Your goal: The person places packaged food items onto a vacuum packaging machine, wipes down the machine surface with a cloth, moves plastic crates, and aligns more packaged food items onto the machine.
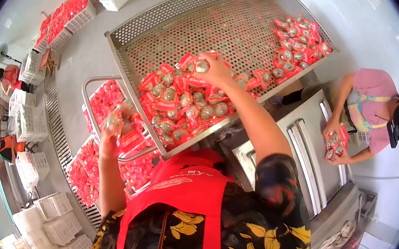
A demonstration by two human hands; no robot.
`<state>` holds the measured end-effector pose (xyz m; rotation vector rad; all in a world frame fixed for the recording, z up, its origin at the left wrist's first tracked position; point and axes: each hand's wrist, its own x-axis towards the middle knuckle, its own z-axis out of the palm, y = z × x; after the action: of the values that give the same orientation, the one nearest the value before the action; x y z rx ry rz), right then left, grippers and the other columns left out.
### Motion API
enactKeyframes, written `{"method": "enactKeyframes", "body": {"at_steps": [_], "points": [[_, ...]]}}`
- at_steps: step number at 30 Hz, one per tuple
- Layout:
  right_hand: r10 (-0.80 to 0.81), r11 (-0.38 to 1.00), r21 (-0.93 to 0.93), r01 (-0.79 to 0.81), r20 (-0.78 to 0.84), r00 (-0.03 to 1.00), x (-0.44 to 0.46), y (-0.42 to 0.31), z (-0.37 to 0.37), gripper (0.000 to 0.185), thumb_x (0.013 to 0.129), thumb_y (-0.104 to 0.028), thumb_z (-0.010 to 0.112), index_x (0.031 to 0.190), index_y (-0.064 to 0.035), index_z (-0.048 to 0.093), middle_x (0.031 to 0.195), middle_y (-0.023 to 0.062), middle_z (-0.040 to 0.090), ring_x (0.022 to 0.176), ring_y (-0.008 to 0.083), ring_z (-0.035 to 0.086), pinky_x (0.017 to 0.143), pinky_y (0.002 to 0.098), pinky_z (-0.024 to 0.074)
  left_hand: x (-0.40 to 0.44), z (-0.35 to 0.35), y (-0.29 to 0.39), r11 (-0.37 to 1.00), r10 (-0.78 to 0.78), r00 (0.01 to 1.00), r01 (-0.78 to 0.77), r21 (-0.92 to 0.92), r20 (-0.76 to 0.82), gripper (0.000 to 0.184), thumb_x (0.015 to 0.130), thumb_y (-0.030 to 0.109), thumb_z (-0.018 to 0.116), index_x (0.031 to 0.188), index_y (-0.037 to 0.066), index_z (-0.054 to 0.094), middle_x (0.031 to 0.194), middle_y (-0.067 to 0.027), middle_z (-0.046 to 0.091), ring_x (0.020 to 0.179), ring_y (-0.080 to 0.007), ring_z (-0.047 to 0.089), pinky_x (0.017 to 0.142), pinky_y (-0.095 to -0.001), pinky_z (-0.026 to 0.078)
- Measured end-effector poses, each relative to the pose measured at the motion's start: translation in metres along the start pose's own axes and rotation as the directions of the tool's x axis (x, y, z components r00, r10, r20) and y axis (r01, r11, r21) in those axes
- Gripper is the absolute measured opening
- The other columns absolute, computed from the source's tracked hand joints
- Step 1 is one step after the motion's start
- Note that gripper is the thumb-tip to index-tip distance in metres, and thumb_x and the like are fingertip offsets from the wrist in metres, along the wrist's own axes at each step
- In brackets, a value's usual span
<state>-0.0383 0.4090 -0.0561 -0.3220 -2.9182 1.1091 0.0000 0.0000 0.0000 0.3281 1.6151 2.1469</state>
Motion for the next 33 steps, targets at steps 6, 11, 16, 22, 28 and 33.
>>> {"method": "enactKeyframes", "body": {"at_steps": [6, 11, 16, 22, 28, 33], "points": [[0.33, 0.701, -0.689, -0.184, 0.084, 0.94, 0.078, 0.01, 0.069, 0.081, 0.082, -0.061, 0.062, 0.15, -0.0361, 0.027, 0.154, 0.0224, 0.018, 0.12, 0.0443, 0.052, 0.099, 0.0626, 0.039, 0.004, -0.039, 0.008, 0.998, 0.051, 0.972, -0.044, 0.038, -0.228, 0.067, 0.073, 0.04, 0.073, 0.124, -0.001, 0.057, 0.115, -0.0093, 0.062, 0.1, -0.0184, 0.059, 0.087, -0.0332, 0.048], [0.362, 0.728, -0.656, -0.199, 0.122, 0.924, 0.044, -0.018, 0.027, 0.081, 0.086, -0.06, 0.059, 0.152, -0.0327, 0.021, 0.154, 0.0244, 0.02, 0.119, 0.0461, 0.052, 0.098, 0.0621, 0.0406, 0.083, -0.022, 0.019, 0.959, 0.066, 0.997, -0.051, 0.278, -0.045, 0.055, 0.075, 0.024, 0.072, 0.124, 0.003, 0.059, 0.111, -0.0069, 0.064, 0.103, -0.0154, 0.061, 0.092, -0.0316, 0.047], [-0.161, 0.944, -0.323, 0.063, -0.287, 0.944, -0.066, -0.015, -0.015, 0.074, 0.087, -0.038, 0.065, 0.15, -0.0217, 0.03, 0.145, 0.0264, 0.037, 0.119, 0.0431, 0.053, 0.094, 0.0485, 0.0479, 0.21, 0.016, -0.044, 0.539, 0.144, 0.955, -0.297, 0.788, 0.261, 0.059, 0.069, 0.029, 0.082, 0.118, 0.001, 0.063, 0.128, -0.0202, 0.056, 0.118, -0.0303, 0.055, 0.097, -0.0379, 0.046], [0.342, 0.859, -0.203, -0.469, -0.454, 0.823, -0.302, 0.0, -0.054, 0.061, 0.083, -0.025, 0.069, 0.137, -0.0123, 0.043, 0.139, 0.0188, 0.042, 0.113, 0.0388, 0.056, 0.089, 0.0461, 0.0509, 0.297, 0.09, -0.133, 0.003, -0.138, 0.633, -0.769, 0.639, 0.762, 0.06, 0.08, 0.047, 0.069, 0.135, 0.028, 0.056, 0.136, -0.0213, 0.051, 0.123, -0.0398, 0.051, 0.101, -0.0482, 0.045], [0.769, 0.529, 0.165, -0.832, -0.508, 0.388, -0.478, -0.057, 0.017, 0.052, 0.085, -0.02, 0.067, 0.132, -0.0101, 0.046, 0.137, 0.0155, 0.043, 0.11, 0.0359, 0.058, 0.087, 0.0459, 0.0508, 0.432, -0.012, -0.264, 0.002, -0.151, 0.29, -0.956, 0.293, 0.945, 0.055, 0.092, 0.035, 0.063, 0.142, 0.015, 0.049, 0.142, -0.0207, 0.047, 0.132, -0.0364, 0.043, 0.108, -0.0476, 0.037], [0.748, 0.417, 0.363, -0.833, -0.658, 0.088, -0.571, -0.106, 0.076, 0.048, 0.084, -0.02, 0.068, 0.127, -0.0105, 0.05, 0.133, 0.0144, 0.047, 0.107, 0.0362, 0.059, 0.087, 0.0458, 0.0507, 0.338, 0.093, -0.224, -0.006, -0.133, 0.341, -0.939, 0.343, 0.931, 0.053, 0.092, 0.032, 0.063, 0.14, 0.013, 0.05, 0.141, -0.0202, 0.048, 0.131, -0.0357, 0.044, 0.106, -0.0468, 0.039]]}}
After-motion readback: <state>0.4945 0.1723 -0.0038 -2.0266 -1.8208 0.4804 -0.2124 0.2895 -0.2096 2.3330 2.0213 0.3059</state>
